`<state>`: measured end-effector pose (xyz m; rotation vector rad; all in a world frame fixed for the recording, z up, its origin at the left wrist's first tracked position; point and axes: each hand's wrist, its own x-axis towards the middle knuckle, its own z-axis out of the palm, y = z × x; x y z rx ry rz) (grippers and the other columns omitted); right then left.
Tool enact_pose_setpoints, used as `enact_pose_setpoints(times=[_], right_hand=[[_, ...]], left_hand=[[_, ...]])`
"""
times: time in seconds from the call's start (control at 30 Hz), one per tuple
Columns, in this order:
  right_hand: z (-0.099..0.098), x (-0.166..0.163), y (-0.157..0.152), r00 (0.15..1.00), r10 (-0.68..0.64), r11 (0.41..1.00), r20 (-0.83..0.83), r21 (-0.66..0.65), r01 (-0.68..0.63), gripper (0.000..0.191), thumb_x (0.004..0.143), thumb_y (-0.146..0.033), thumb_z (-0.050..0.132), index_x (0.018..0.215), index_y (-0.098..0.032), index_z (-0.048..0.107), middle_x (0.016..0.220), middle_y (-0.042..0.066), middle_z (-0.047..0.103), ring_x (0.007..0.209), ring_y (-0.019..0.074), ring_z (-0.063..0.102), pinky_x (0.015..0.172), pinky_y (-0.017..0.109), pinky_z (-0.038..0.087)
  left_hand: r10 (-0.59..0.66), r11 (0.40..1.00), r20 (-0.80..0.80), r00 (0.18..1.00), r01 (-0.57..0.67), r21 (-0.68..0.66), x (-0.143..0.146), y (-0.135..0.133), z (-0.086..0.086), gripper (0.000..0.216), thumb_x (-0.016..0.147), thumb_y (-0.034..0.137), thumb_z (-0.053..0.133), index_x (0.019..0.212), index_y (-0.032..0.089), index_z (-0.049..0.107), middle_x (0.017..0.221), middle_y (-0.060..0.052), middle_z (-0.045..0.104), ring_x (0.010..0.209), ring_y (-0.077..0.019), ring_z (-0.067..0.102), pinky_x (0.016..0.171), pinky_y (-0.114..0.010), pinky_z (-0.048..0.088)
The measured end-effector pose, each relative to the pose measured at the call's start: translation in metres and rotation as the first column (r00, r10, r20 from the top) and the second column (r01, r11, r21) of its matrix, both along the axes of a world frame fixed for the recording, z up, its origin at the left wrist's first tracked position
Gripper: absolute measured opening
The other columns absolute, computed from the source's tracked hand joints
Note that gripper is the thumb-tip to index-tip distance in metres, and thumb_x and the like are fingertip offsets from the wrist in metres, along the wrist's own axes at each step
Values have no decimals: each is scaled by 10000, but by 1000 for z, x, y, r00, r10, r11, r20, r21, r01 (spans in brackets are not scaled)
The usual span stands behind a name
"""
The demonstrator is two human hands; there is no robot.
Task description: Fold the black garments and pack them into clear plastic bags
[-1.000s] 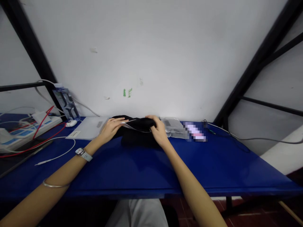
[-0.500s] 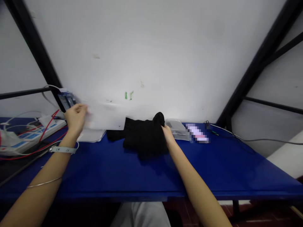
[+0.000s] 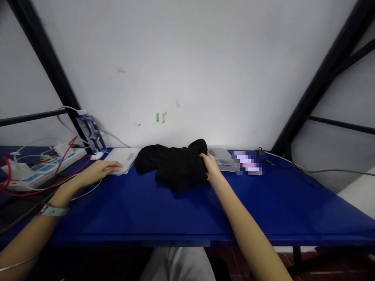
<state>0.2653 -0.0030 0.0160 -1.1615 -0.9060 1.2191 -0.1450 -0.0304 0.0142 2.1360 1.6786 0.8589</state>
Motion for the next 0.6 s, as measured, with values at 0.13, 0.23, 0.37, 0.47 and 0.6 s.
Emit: enact_pose_setpoints(times=[0.13,0.23,0.37,0.47,0.6], right_hand=[[10,-2,-4,996,68,998,63,8,-68,89,659,-215,587,748,-206,591,625,5,618,582,157,587,500,266,466],[28,-8,-8,960,191,974,207,79,-211,128,665,-222,608,791,-210,627,697,31,676,631,175,623,532,285,498],[66,-24,-13,771,411,857,487,82,-509,204,667,-228,650,865,-200,692,804,46,719,694,196,650,592,309,517],[93,-38,-11,533,489,729,691,12,-685,251,650,-217,693,898,-193,722,832,30,722,721,190,645,630,294,502],[96,-49,4,279,444,591,851,-45,-805,351,648,-212,734,998,-217,706,863,-14,694,762,156,624,685,260,468]], left_hand=[[-158,971,-159,975,123,-207,-10,4,0,437,600,487,705,977,267,736,1116,-66,715,1070,-300,638,964,-368,454],[-206,977,-102,973,198,-84,18,-1,21,472,699,490,673,1114,266,688,1227,-62,663,1157,-277,592,1010,-353,427],[-357,929,214,909,369,-17,91,-13,49,543,878,461,520,1389,297,433,1382,-76,535,1145,-212,596,948,-331,483],[-374,913,409,832,407,6,132,-13,56,586,898,461,508,1432,311,322,1413,-110,483,1066,-201,629,857,-331,525],[-397,897,469,789,441,18,146,4,41,560,840,401,610,1354,286,421,1353,-107,528,1001,-188,640,859,-333,511]])
